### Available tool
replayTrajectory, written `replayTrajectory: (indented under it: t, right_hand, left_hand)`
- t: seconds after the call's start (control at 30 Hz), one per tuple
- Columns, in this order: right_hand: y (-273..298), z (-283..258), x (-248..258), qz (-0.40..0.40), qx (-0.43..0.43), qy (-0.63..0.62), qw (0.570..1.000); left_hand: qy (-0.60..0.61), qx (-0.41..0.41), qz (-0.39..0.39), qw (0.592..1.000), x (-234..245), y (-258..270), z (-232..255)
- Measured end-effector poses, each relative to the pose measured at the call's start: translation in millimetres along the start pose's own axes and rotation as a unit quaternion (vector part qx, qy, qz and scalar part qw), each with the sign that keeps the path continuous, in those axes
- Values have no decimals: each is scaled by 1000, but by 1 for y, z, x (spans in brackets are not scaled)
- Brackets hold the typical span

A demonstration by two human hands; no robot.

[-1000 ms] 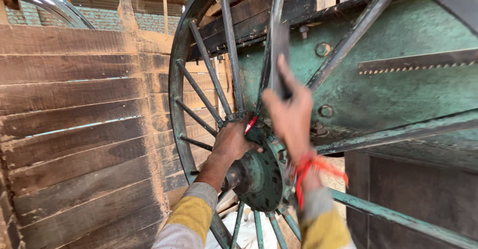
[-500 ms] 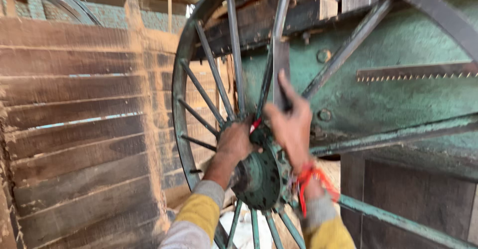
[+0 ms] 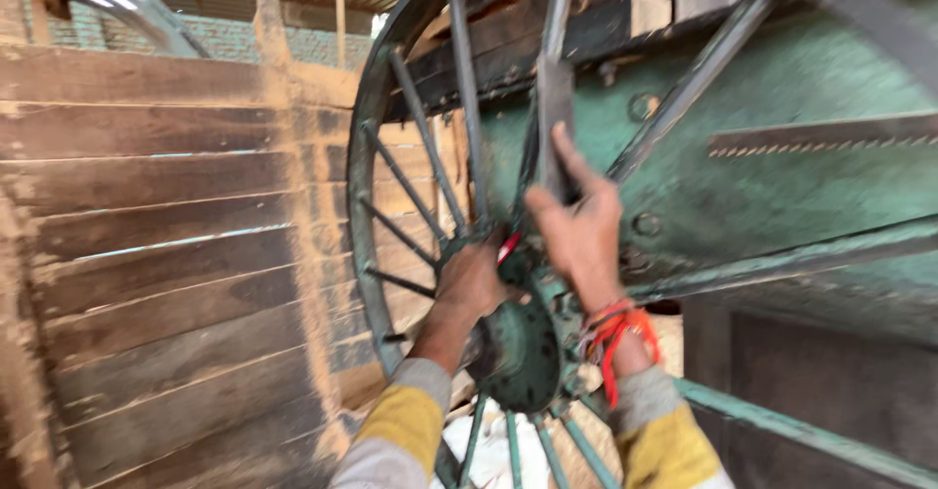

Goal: The person cleans and scrapes residue from a large green flywheel and spoke assembly of a machine, using a metal scraper and a paintbrush to remove dust and debris from various surfaces.

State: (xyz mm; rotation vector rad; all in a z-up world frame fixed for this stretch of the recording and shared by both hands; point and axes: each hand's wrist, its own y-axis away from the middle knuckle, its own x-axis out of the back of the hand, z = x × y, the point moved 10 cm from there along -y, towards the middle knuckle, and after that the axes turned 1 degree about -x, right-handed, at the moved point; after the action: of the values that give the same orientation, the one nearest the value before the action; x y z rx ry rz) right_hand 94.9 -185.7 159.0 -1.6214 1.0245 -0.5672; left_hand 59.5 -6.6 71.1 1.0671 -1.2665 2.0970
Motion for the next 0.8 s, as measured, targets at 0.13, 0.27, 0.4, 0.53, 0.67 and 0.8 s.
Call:
replayTrajectory:
  t: [0.13,0.27,0.4,0.53,0.67,0.8]
  right_hand:
    - [-18,48,-5,13,-163,-151,975]
    - [49,41,-12,10,-55,-45,997]
    - [130,64,-25,-7,-269,-70,961]
    - [120,58,-24,-7,-290,18,957]
    - [51,60,-7,31,-228,71,971]
    - [55,40,-10,44,15,18,999]
  left_hand:
    - [31,-67,73,995,2,-1,-4]
    - [93,-111,104,984,1,-2,-7]
    - [82,-36,66,994,-10,-4,-20]
    - [69,-44,64,995,-12,-7,-24]
    - [91,-91,95,987,-8,-6,-20]
    - [105,-99,103,984,-5,-6,-19]
